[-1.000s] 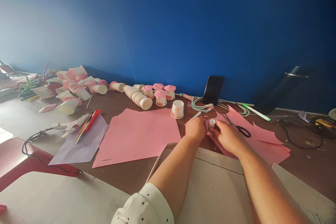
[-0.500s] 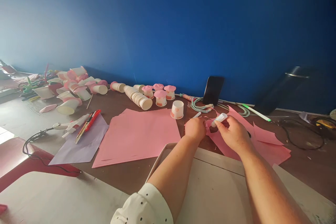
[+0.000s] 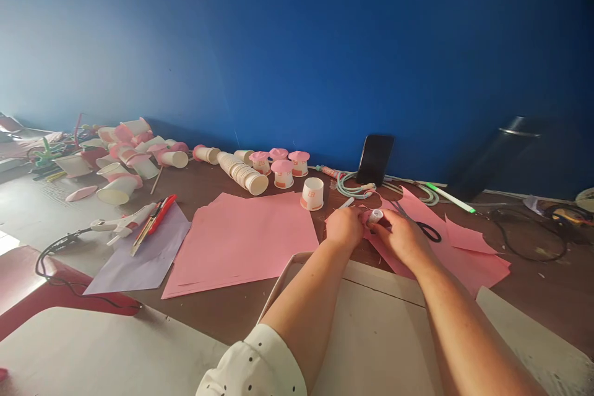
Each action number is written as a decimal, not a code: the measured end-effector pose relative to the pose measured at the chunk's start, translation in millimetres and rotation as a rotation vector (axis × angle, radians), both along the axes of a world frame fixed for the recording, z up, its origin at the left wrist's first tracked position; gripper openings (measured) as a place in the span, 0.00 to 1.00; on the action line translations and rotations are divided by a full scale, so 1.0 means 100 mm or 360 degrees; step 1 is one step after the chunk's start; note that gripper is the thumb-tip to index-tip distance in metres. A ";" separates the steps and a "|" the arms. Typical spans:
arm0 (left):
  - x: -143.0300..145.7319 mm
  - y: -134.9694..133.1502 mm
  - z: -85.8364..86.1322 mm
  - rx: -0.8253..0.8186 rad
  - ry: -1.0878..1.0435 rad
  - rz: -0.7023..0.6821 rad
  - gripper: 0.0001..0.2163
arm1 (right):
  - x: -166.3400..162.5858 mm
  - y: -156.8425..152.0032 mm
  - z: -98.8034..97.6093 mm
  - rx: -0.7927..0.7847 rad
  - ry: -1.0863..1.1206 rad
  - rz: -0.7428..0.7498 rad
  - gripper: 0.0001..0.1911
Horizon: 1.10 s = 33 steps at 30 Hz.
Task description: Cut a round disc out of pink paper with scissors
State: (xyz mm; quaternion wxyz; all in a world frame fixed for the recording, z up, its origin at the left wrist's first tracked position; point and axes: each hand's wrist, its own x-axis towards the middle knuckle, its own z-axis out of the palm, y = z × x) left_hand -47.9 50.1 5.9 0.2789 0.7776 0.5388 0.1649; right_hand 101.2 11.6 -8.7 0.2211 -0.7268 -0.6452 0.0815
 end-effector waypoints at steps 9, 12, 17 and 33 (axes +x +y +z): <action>0.00 0.04 -0.10 0.0031 -0.0007 0.0024 0.14 | 0.02 -0.07 0.09 -0.0029 -0.0042 0.0115 0.11; 0.01 0.04 -0.12 0.0044 0.0005 0.0033 0.13 | 0.04 -0.09 0.12 -0.0062 -0.0035 0.0109 0.10; 0.02 0.05 -0.12 0.0040 0.0027 0.0028 0.13 | 0.01 -0.10 0.12 -0.0103 -0.0039 0.0090 0.11; -0.02 0.03 -0.07 0.0102 0.0032 0.0054 0.18 | -0.07 -0.06 0.13 -0.0029 0.0016 -0.0200 0.11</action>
